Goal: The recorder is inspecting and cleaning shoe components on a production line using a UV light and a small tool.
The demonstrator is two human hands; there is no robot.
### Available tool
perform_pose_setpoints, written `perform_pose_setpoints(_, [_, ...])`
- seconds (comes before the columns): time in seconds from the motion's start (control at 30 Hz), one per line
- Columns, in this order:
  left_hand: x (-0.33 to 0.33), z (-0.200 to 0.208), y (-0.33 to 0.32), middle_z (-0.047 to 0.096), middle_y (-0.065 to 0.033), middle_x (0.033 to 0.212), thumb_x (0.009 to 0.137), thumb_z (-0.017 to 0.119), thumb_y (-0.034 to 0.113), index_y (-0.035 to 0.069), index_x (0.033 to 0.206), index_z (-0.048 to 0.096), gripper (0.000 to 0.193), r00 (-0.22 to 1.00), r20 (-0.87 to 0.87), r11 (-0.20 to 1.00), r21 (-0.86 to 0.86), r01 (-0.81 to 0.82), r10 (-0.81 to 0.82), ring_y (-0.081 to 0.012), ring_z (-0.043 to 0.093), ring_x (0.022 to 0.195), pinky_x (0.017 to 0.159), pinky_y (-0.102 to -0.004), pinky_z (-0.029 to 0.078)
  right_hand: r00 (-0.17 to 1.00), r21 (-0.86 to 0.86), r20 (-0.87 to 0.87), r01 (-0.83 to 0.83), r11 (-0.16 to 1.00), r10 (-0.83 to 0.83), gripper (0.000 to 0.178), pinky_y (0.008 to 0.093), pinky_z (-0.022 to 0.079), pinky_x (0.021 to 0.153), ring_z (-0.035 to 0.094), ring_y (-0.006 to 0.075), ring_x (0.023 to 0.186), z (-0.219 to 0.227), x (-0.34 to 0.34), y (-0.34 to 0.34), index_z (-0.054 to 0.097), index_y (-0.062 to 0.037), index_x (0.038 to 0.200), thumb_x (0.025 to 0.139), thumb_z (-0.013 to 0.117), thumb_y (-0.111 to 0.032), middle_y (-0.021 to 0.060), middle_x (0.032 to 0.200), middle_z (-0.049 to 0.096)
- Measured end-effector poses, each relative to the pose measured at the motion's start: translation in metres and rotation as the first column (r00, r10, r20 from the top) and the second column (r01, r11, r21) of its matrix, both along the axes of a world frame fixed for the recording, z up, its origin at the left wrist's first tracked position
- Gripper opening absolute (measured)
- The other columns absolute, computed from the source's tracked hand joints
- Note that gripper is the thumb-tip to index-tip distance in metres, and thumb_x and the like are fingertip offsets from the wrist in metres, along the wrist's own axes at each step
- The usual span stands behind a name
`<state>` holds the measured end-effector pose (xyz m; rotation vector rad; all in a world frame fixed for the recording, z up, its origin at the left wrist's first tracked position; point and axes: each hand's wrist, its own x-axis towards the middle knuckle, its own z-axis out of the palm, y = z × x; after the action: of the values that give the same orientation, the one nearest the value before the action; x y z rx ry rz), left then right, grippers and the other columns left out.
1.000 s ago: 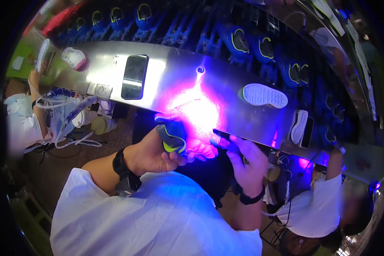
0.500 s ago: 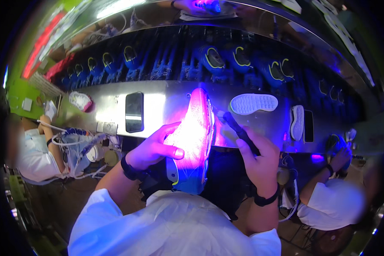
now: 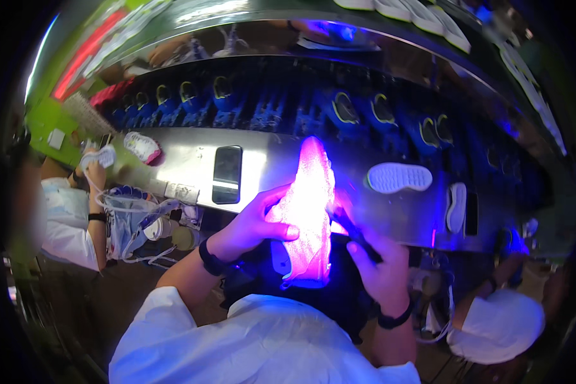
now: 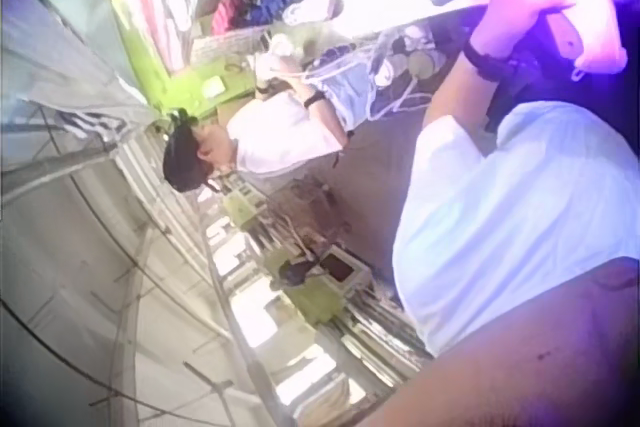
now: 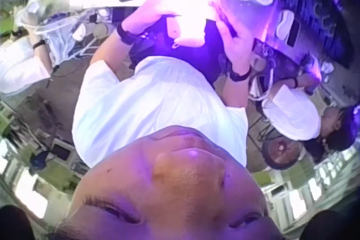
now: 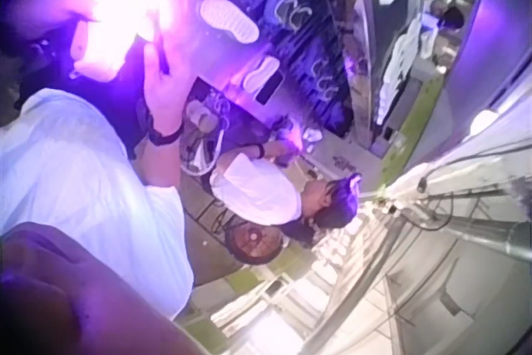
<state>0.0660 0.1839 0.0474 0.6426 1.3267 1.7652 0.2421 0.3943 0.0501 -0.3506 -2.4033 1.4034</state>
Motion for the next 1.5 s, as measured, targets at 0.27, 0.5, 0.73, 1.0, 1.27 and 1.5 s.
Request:
perform_pose_setpoints(0.27, [-0.158,-0.047,0.039,0.069,-0.0244,0.121,0.083,0.078,0.043,-0.009,0.14,0.051,0.082,0.883,-0.441,0.79,-0.479,-0.382,0.16,-0.0276,0.071,0.106,0.092,-0.0369,0.055,0.998,-0.168,0.036,0.049,0.985,-0.044,0.041,0.032,0.054,0.083,0.068,0.0177,0.091,-0.077,0.027,0.039,0.063,0.004,0.131,0.091,0.072,-0.004,0.0109,0.108,0.072])
perform_pose_setpoints(0.5, [-0.346,-0.081,0.064,0.073,-0.0211,0.115,0.088,0.065,0.041,0.003,0.118,0.071,0.049,0.456,-0.821,0.453,-0.57,-0.685,-0.344,-0.036,0.071,0.106,0.092,-0.0425,0.056,0.937,-0.434,0.266,0.327,0.839,-0.227,0.046,0.0206,0.038,0.05,0.049,0.0051,0.061,-0.077,0.025,0.06,0.05,-0.0001,0.142,0.098,0.061,-0.004,0.0025,0.089,0.061])
perform_pose_setpoints(0.73, [-0.383,-0.131,0.114,0.072,-0.0162,0.12,0.097,0.05,0.026,0.008,0.118,0.073,0.036,0.295,-0.823,0.219,-0.441,-0.871,-0.485,-0.0282,0.07,0.111,0.093,-0.042,0.055,0.906,-0.421,0.307,0.404,0.812,-0.292,0.048,0.0209,0.037,0.049,0.049,0.0061,0.06,-0.09,0.034,0.078,0.045,-0.0008,0.146,0.099,0.055,0.0,0.0037,0.091,0.061])
perform_pose_setpoints(1.0, [-0.278,-0.12,0.275,0.073,-0.0096,0.122,0.093,0.054,0.024,0.015,0.118,0.075,0.034,0.382,-0.784,0.529,-0.615,-0.584,-0.489,-0.0282,0.071,0.11,0.086,-0.0484,0.058,0.888,-0.442,0.344,0.44,0.781,-0.306,0.043,0.0211,0.037,0.049,0.048,0.0058,0.06,-0.099,0.027,0.074,0.048,0.0004,0.141,0.099,0.055,0.001,0.0014,0.087,0.057])
perform_pose_setpoints(1.27, [-0.297,-0.118,0.243,0.071,-0.0165,0.125,0.093,0.048,0.036,0.012,0.122,0.072,0.045,0.428,-0.842,0.595,-0.537,-0.598,-0.33,-0.0331,0.067,0.119,0.101,-0.0441,0.051,0.921,-0.462,0.266,0.381,0.801,-0.284,0.038,0.0204,0.038,0.049,0.05,0.0051,0.06,-0.099,0.029,0.088,0.053,-0.0002,0.136,0.099,0.059,-0.004,0.0031,0.089,0.064])
perform_pose_setpoints(1.5, [-0.324,-0.115,0.225,0.057,-0.0135,0.146,0.097,0.049,0.039,0.016,0.144,0.055,0.053,0.434,-0.819,0.479,-0.572,-0.666,-0.375,-0.0333,0.055,0.133,0.107,-0.0475,0.045,0.901,-0.519,0.31,0.429,0.739,-0.305,0.038,0.02,0.039,0.05,0.051,0.0054,0.06,-0.113,0.037,0.105,0.055,-0.0023,0.135,0.097,0.059,-0.001,0.0035,0.088,0.064])
